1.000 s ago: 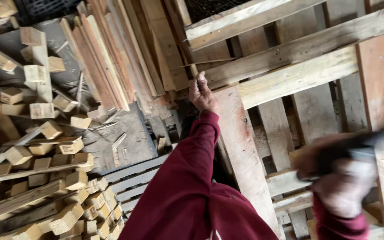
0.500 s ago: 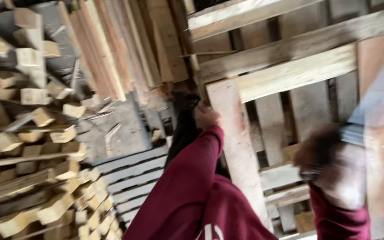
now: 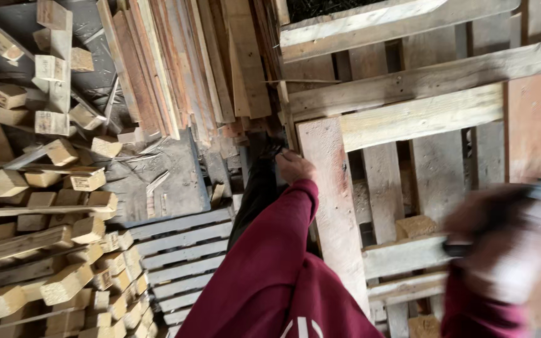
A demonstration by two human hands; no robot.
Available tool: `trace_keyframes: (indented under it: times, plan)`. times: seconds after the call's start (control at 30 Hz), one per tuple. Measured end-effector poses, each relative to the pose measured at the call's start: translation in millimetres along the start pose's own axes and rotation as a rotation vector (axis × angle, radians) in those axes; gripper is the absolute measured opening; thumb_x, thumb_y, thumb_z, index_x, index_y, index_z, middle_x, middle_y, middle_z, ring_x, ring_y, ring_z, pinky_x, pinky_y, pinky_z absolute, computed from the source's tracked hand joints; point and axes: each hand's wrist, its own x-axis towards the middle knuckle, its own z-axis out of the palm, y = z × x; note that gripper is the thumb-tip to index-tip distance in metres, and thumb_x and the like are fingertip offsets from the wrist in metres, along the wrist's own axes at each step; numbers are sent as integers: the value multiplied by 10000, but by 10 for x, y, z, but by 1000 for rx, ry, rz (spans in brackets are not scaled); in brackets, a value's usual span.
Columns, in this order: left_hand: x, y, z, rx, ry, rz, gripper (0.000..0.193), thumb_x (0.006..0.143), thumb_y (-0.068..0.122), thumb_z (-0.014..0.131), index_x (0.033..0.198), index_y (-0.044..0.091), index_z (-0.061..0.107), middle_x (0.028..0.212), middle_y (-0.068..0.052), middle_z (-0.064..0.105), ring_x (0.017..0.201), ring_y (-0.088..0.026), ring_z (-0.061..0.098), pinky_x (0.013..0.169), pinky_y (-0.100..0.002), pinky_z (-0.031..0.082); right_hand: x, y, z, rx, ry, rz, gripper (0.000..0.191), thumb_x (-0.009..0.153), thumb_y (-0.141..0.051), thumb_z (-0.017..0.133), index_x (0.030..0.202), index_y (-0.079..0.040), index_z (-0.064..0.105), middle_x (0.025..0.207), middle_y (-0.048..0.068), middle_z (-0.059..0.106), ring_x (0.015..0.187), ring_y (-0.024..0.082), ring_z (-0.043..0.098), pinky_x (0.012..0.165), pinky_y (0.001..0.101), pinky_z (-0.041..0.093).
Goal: The person uses a hammer to drive nails into wooden planks, securing them to a pallet frame. They repeatedly pick up planks, align them on the pallet, and hammer nails to fasten them in place.
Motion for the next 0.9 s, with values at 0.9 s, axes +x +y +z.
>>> trace_keyframes:
  times: [0.9]
  plan:
    - [15,87,-2,8,-58,-35,317,1065,263,430,1035,-9,589,961,-301,680,878,-468,648,773,-528,483,-307,1365,242,-548,-376,581,568,989,-537,546,1062,15,660,649,29,591,513,92,565,434,265,480]
